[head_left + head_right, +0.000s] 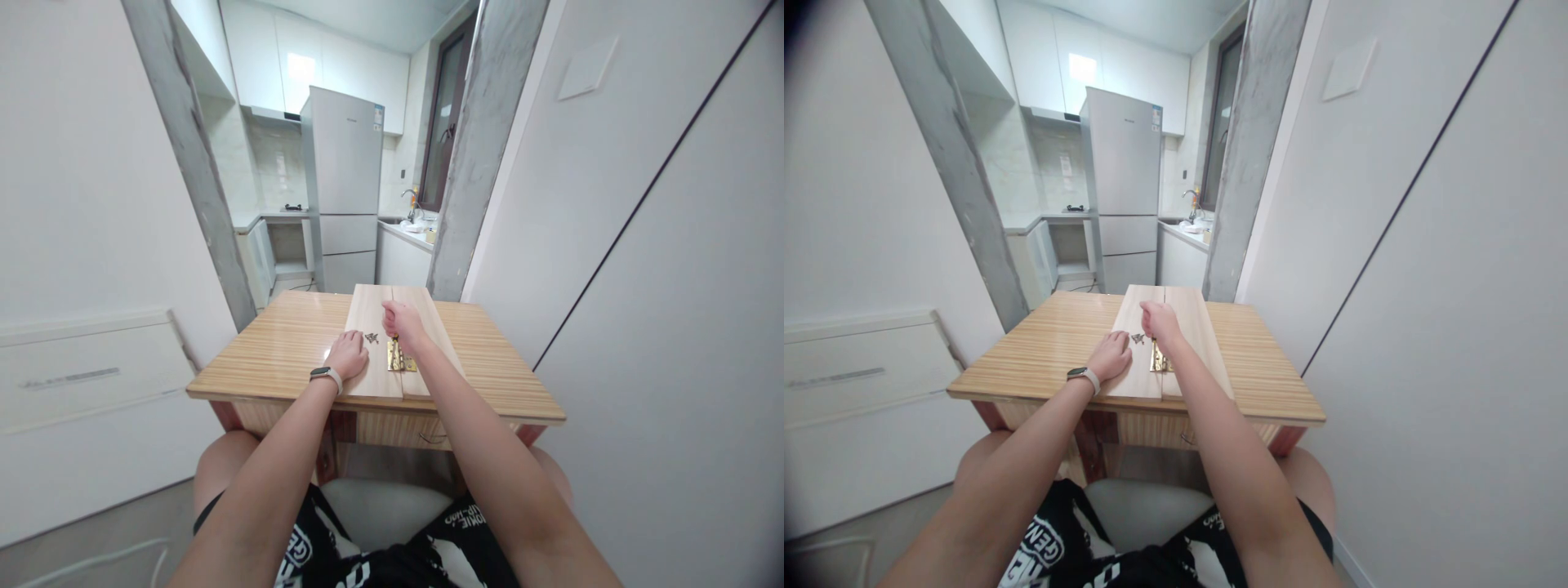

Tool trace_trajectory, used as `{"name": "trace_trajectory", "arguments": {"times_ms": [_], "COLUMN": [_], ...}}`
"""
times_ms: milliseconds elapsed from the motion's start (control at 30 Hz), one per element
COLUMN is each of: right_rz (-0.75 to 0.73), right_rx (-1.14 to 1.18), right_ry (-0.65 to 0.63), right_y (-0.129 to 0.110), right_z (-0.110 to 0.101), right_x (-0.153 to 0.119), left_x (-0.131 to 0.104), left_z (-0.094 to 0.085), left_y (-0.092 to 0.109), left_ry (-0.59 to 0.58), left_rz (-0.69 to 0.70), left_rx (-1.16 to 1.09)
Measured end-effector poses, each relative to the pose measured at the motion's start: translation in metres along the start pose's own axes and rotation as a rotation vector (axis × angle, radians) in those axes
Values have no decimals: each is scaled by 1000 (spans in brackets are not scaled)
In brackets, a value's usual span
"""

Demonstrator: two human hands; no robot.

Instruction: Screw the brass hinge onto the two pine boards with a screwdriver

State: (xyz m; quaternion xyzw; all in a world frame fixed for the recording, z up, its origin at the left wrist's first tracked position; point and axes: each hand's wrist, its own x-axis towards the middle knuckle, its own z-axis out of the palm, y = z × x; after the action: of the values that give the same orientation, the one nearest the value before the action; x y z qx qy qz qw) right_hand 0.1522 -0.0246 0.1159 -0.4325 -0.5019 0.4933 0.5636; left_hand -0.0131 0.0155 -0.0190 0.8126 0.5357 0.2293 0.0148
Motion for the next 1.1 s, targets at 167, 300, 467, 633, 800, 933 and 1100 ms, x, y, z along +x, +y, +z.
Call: {"name": "trace_trajectory", "arguments": {"times_ms": [167, 300, 467, 633, 800, 933, 1100], "right_rz": [-134, -256, -202, -31, -155, -233, -240], "right_rx": [-43, -116, -62, 38, -63, -187, -147], "right_ry": [195, 562, 508, -140, -1, 436, 562], "right_y": [5, 16, 13, 3, 5, 11, 12], "right_z": [-6, 2, 5, -6, -4, 6, 12], "right_x": [4, 3, 0, -4, -4, -3, -3], "left_x": [0, 0, 2, 1, 0, 1, 1], "left_z": [0, 1, 4, 3, 3, 2, 3], "left_y": [0, -1, -2, -1, -1, -2, -1], "left_ry": [2, 8, 9, 7, 2, -1, -5], "left_rz": [-17, 0, 3, 8, -1, 0, 3], "left_rx": [-6, -2, 15, 15, 11, 4, 1]}}
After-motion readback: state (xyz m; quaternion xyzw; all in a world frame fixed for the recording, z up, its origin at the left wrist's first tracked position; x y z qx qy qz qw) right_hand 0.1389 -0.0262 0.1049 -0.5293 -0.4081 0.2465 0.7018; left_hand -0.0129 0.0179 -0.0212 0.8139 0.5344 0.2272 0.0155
